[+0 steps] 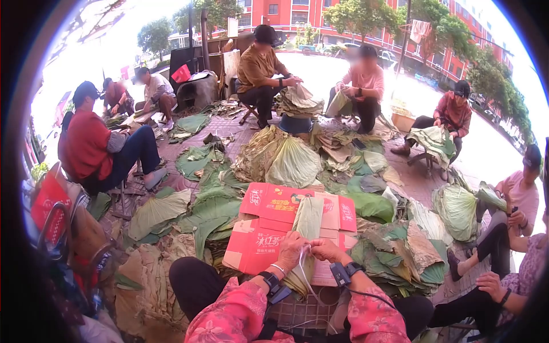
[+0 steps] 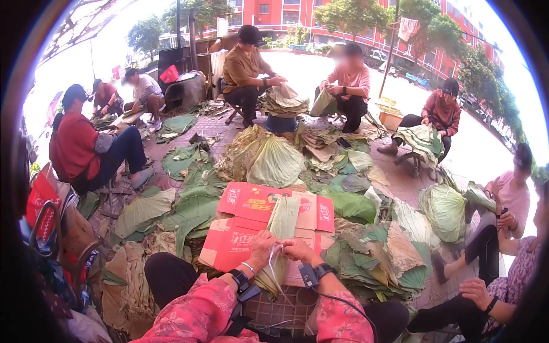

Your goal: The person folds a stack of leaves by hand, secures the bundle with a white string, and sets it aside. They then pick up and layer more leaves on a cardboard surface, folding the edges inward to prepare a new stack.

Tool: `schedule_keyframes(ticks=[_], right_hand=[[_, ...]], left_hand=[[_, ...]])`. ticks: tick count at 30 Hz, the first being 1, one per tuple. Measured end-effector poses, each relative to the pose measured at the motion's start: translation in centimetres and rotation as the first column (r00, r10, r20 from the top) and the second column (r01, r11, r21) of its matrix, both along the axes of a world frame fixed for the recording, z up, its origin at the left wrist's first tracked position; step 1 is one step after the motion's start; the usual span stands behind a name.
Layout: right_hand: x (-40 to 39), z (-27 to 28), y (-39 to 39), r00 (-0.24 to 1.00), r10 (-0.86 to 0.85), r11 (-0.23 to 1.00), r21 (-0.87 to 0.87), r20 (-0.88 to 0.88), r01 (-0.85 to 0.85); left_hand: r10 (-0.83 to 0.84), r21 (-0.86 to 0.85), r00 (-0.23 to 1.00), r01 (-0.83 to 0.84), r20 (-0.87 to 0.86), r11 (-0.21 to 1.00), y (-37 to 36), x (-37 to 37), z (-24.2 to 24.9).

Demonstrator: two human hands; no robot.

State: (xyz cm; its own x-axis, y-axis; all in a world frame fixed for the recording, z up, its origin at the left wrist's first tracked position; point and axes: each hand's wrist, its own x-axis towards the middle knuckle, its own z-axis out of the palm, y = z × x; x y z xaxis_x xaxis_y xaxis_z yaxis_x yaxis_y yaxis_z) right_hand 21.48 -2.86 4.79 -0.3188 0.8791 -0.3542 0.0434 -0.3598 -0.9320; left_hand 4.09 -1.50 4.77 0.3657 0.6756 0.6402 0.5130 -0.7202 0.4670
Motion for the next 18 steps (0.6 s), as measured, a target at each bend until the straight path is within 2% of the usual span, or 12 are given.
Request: schedule_keyframes(ticks=[2, 5, 8, 14, 17, 18], right_hand=[[-0.2, 0.5, -0.2, 0.994, -0.069, 0.997, 0.03, 0.083, 0.066], [-0.4, -0.1, 0.3, 0.943, -0.259, 0.916, 0.362, 0.208, 0.172], [-0.4, 1.6, 0.2, 0.945, -0.25, 0.923, 0.346, 0.21, 0.168], [0.6, 2.9, 0.4, 0.892, -0.203, 0.879, 0.476, 0.404, -0.015], [0.9, 2.4, 0.2, 0.77, -0.238, 0.891, 0.449, 0.592, -0.07], [1.0, 1.9, 0.1, 0.668, -0.3, 0.872, 0.48, 0.681, -0.098]], left_hand=[[-0.007, -0.03, 1.0, 0.008, 0.022, 1.0, 0.2, 0.0, -0.5], [-0.02, -0.079, 0.997, 0.027, 0.08, 0.997, 0.5, 0.1, -1.7], [-0.042, -0.103, 0.991, 0.055, 0.124, 0.993, 0.8, 0.2, -2.1], [-0.045, -0.113, 0.992, 0.058, 0.116, 0.992, 0.5, 0.1, -1.2], [-0.056, -0.147, 0.991, 0.073, 0.118, 0.986, 0.4, -0.1, -1.5], [-0.03, -0.143, 0.998, 0.039, 0.062, 0.989, 0.7, -0.2, -1.7]])
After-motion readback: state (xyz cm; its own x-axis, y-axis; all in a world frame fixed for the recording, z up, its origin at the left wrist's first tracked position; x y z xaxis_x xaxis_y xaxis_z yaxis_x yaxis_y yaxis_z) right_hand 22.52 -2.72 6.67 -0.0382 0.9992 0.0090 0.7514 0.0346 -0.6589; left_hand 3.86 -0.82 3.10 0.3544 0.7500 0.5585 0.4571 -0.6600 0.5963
